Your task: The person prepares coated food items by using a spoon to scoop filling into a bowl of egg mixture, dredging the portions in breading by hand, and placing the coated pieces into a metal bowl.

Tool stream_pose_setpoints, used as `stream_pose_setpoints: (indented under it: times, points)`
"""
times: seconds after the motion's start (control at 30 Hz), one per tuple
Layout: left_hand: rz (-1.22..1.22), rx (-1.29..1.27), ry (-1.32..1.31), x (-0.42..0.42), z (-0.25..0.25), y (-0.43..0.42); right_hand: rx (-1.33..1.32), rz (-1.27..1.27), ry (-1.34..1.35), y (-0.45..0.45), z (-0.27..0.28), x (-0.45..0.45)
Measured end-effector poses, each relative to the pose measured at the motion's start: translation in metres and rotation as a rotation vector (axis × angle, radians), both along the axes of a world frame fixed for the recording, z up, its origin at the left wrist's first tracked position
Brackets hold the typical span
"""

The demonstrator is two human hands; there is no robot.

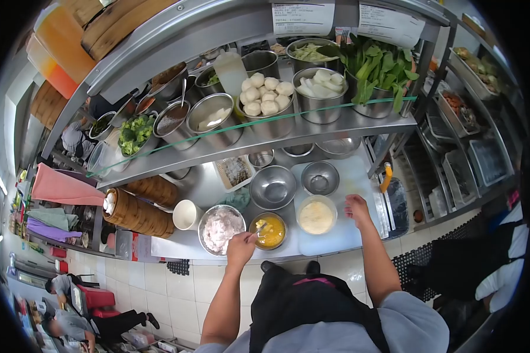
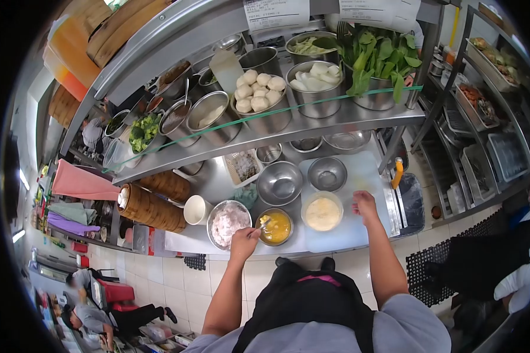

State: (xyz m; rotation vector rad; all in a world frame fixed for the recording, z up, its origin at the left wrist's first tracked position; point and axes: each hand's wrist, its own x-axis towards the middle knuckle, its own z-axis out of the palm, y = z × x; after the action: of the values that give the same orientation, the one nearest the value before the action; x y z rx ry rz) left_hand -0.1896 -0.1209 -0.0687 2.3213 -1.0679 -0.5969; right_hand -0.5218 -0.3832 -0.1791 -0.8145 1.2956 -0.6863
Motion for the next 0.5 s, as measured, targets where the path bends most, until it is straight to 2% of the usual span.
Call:
stream_pose_setpoints:
  times: [0.17,0.27,0.5]
  points:
    - [-0.021,-0.097,-0.046,-0.006,0.027,0.007,-0.029,0.020,-0.006,-0.002,0.006,0.010]
    - [0.003,-0.055,-0.054,-0.011,0.046,0.007,-0.025,0.023,-0.011,0.000,0.004,0.011]
    - [-0.007,-0.100,-0.070,-0.009,0.062,0.005,-0.028,0.042,0.003,0.004,-0.003,-0.001]
